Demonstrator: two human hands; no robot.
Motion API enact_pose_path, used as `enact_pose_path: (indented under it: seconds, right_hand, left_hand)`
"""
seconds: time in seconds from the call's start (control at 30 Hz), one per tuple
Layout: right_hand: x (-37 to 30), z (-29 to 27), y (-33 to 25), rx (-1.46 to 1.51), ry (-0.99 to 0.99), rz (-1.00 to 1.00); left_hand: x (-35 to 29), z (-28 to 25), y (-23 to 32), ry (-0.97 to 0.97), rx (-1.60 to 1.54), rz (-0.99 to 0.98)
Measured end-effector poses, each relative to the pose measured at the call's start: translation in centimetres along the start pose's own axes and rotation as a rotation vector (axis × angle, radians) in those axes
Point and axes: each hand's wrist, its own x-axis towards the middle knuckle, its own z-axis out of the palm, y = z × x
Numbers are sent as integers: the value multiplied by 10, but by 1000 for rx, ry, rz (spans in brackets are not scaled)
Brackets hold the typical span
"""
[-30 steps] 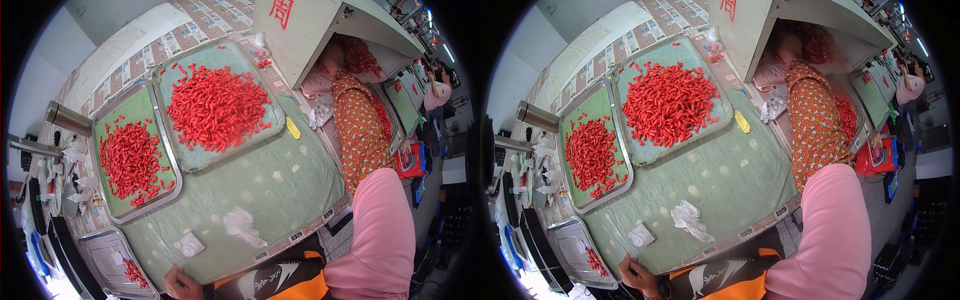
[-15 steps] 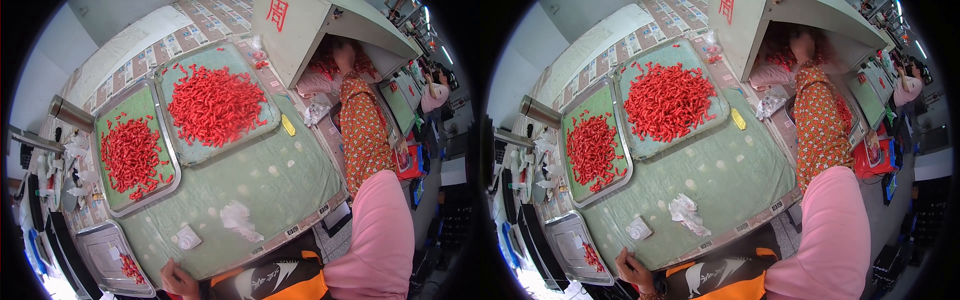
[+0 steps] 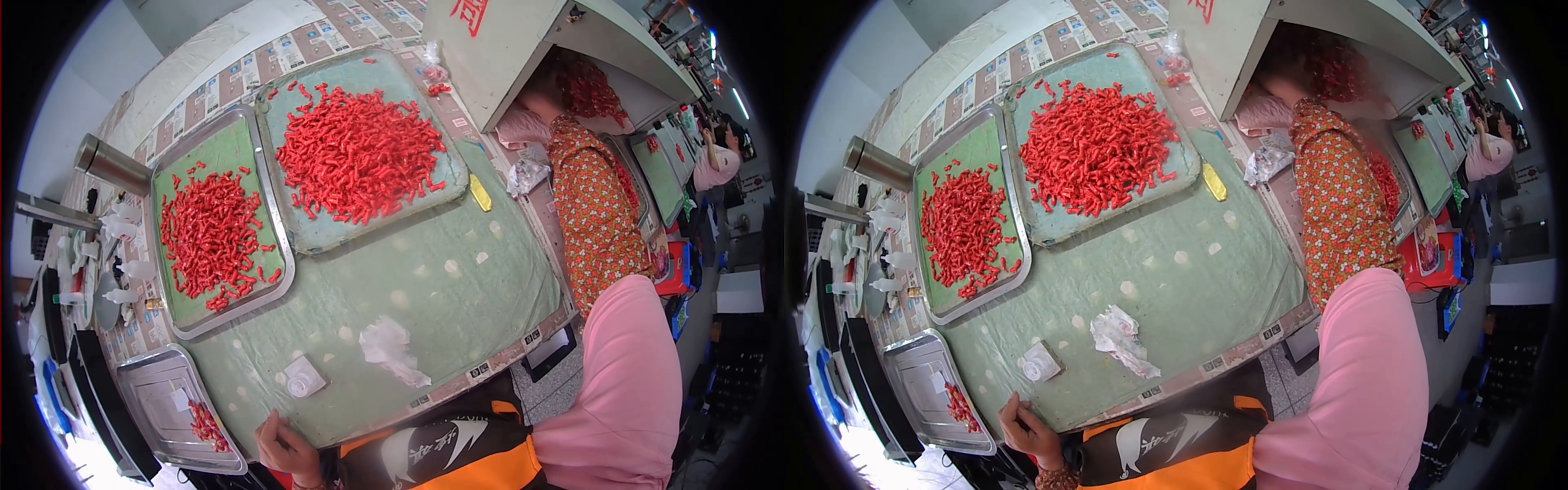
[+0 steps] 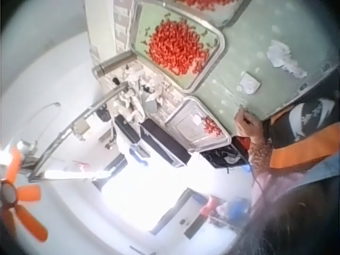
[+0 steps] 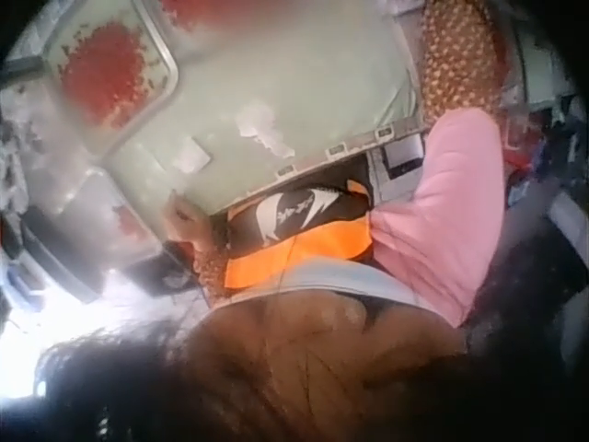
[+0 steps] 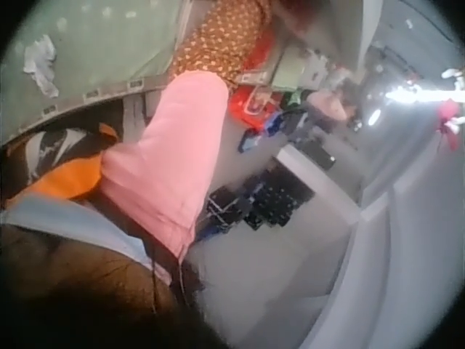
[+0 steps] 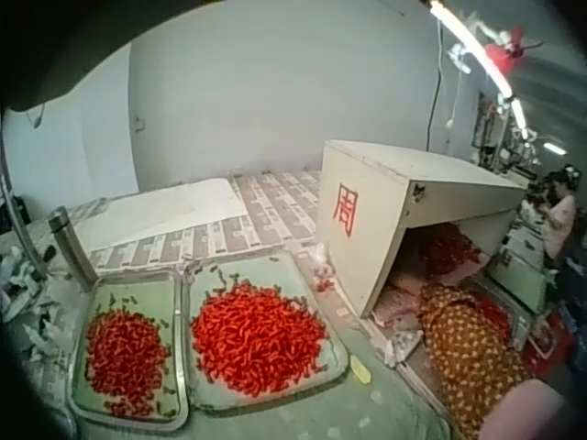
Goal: The person assembles plastic figurine parts by dipping pieces into glue and joining them by hand. The person then pours additional parts from a container onto trays, dispenses glue into a holder from a bottle, and resumes attaching figurine parts together.
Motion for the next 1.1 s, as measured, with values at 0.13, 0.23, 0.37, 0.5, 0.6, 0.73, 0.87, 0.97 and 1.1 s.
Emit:
enact_pose_path:
  seconds: [0.13, 0.23, 0.37, 0.5, 0.6, 0.73, 0.87, 0.97, 1.1]
  right_hand:
    - [0, 7, 10, 160, 27, -28]
    - [0, 14, 3, 263, 102, 23]
    - [4, 1, 1, 299, -99, 210]
    - [4, 7, 1, 339, 44, 206]
    - [13, 19, 1, 413, 272, 126]
    - [30, 26, 54, -99, 137, -110]
    - [8, 16, 124, 1152, 459, 38]
    - [-29, -46, 91, 1869, -281, 640]
    - [-121, -129, 33, 2042, -282, 472]
  left_hand:
    - [0, 0, 0, -2, -22, 21]
    - [-1, 1, 1, 33, 12, 17]
    - [-3, -2, -1, 24, 22, 28]
    - [-2, -3, 2, 14, 1, 20]
    - [-2, -8, 4, 9, 32, 39]
    - [-1, -5, -2, 12, 53, 55]
    - [7, 4, -3, 12, -3, 83]
    - [5, -2, -5, 9, 26, 58]
    - [3, -2, -8, 19, 2, 86]
